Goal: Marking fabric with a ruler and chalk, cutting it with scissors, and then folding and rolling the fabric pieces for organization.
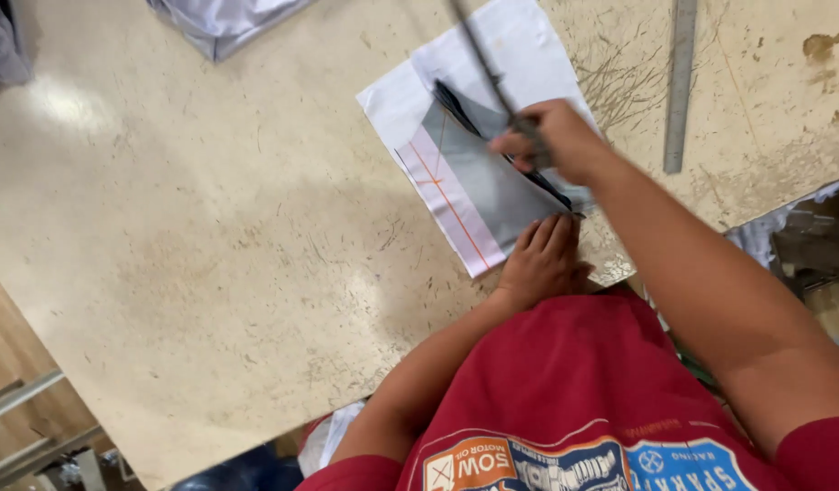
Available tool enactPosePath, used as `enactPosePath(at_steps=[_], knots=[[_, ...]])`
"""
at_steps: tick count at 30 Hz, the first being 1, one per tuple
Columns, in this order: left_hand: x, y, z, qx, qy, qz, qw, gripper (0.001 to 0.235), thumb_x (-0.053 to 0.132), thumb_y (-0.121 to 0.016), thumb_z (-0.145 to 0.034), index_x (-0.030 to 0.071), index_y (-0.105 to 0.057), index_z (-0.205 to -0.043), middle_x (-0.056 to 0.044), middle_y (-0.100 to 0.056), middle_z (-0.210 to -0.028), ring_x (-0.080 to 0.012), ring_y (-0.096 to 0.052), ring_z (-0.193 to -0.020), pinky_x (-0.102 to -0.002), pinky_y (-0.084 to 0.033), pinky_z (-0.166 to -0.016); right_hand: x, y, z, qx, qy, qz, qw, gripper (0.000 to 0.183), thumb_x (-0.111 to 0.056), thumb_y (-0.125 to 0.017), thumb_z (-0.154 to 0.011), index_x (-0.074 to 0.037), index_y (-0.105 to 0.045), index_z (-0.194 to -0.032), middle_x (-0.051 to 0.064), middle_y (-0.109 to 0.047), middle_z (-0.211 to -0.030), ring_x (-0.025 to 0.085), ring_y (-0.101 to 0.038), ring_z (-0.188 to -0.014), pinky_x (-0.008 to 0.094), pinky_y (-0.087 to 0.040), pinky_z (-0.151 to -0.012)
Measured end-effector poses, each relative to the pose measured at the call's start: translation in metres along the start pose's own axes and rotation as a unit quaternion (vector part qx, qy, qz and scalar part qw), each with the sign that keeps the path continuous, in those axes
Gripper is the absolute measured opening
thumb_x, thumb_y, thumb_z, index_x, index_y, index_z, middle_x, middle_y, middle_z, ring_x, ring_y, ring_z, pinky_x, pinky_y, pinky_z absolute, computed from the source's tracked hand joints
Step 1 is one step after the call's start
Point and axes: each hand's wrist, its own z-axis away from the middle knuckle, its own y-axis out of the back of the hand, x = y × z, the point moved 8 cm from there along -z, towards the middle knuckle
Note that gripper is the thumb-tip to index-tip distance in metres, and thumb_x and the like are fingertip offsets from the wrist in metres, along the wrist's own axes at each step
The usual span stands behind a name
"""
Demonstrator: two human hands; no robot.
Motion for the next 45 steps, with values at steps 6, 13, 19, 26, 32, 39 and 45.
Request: enactPosePath(at_steps=[6, 13, 19, 26, 32, 39, 45], knots=[[0.001, -0.013, 0.006, -0.115, -0.025, -0.05, 0.992, 0.076, 0.065, -0.052, -0.093, 0.006, -0.064, -0.139, -0.011, -0.056, -0.142, -0.0269, -0.055, -0.132, -0.043, -0.042, -0.111, 0.028, 0.197, 0.056, 0.217, -0.02, 0.196, 0.956, 0.034, -0.017, -0.083, -0.092, 0.001, -0.066, -0.114, 0.015, -0.07, -0.109, 0.021, -0.073, -0.095, 0.027, -0.066, -0.086], [0.003, 0.005, -0.007, -0.121, -0.01, -0.024, 0.992, 0.074, 0.063, -0.046, -0.1, 0.001, -0.061, -0.138, -0.015, -0.058, -0.137, -0.0299, -0.056, -0.129, -0.042, -0.044, -0.108, 0.1, 0.405, 0.054, 0.317, 0.049, 0.502, 0.803, 0.054, -0.038, -0.106, -0.091, 0.003, -0.071, -0.089, 0.007, -0.07, -0.092, 0.013, -0.056, -0.089, 0.041, -0.045, -0.058], [0.013, 0.035, -0.002, -0.052, -0.012, -0.067, 0.996, 0.05, 0.046, -0.049, -0.109, 0.011, -0.061, -0.143, -0.01, -0.06, -0.145, -0.0285, -0.054, -0.14, -0.055, -0.035, -0.119, 0.069, 0.413, 0.038, 0.277, 0.203, 0.565, 0.75, 0.044, -0.027, -0.091, -0.078, -0.002, -0.079, -0.113, 0.012, -0.076, -0.092, 0.027, -0.071, -0.096, 0.037, -0.054, -0.089], [-0.01, 0.062, 0.025, 0.015, 0.202, -0.203, 0.958, 0.02, 0.021, -0.066, -0.092, 0.017, -0.071, -0.111, -0.008, -0.064, -0.123, -0.029, -0.062, -0.116, -0.055, -0.038, -0.113, 0.017, 0.228, -0.006, 0.049, 0.435, 0.462, 0.771, 0.036, -0.003, -0.081, -0.079, -0.007, -0.077, -0.115, 0.015, -0.062, -0.115, 0.037, -0.058, -0.116, 0.046, -0.046, -0.104], [-0.026, 0.057, 0.036, -0.026, 0.181, -0.262, 0.947, 0.012, 0.021, -0.062, -0.096, 0.018, -0.071, -0.104, -0.004, -0.061, -0.124, -0.0253, -0.059, -0.117, -0.053, -0.038, -0.112, -0.003, 0.085, -0.022, -0.022, 0.404, 0.547, 0.733, 0.071, -0.029, -0.09, -0.076, -0.007, -0.062, -0.138, 0.024, -0.053, -0.128, 0.044, -0.061, -0.112, 0.057, -0.054, -0.093], [-0.058, 0.069, 0.059, -0.115, 0.111, -0.251, 0.955, 0.01, 0.023, -0.058, -0.102, 0.016, -0.065, -0.102, -0.005, -0.058, -0.127, -0.0252, -0.055, -0.125, -0.051, -0.035, -0.116, 0.013, 0.083, -0.051, 0.025, 0.348, 0.568, 0.746, 0.066, -0.033, -0.088, -0.082, -0.006, -0.061, -0.136, 0.018, -0.053, -0.116, 0.04, -0.061, -0.107, 0.048, -0.056, -0.088], [-0.164, 0.17, 0.142, -0.16, 0.051, -0.231, 0.958, 0.015, 0.022, -0.055, -0.1, 0.022, -0.07, -0.104, -0.003, -0.06, -0.134, -0.0273, -0.053, -0.132, -0.051, -0.037, -0.115, 0.045, 0.067, -0.05, 0.033, 0.284, 0.567, 0.772, 0.04, -0.019, -0.069, -0.09, -0.011, -0.063, -0.129, 0.018, -0.063, -0.108, 0.041, -0.067, -0.105, 0.051, -0.055, -0.09]])
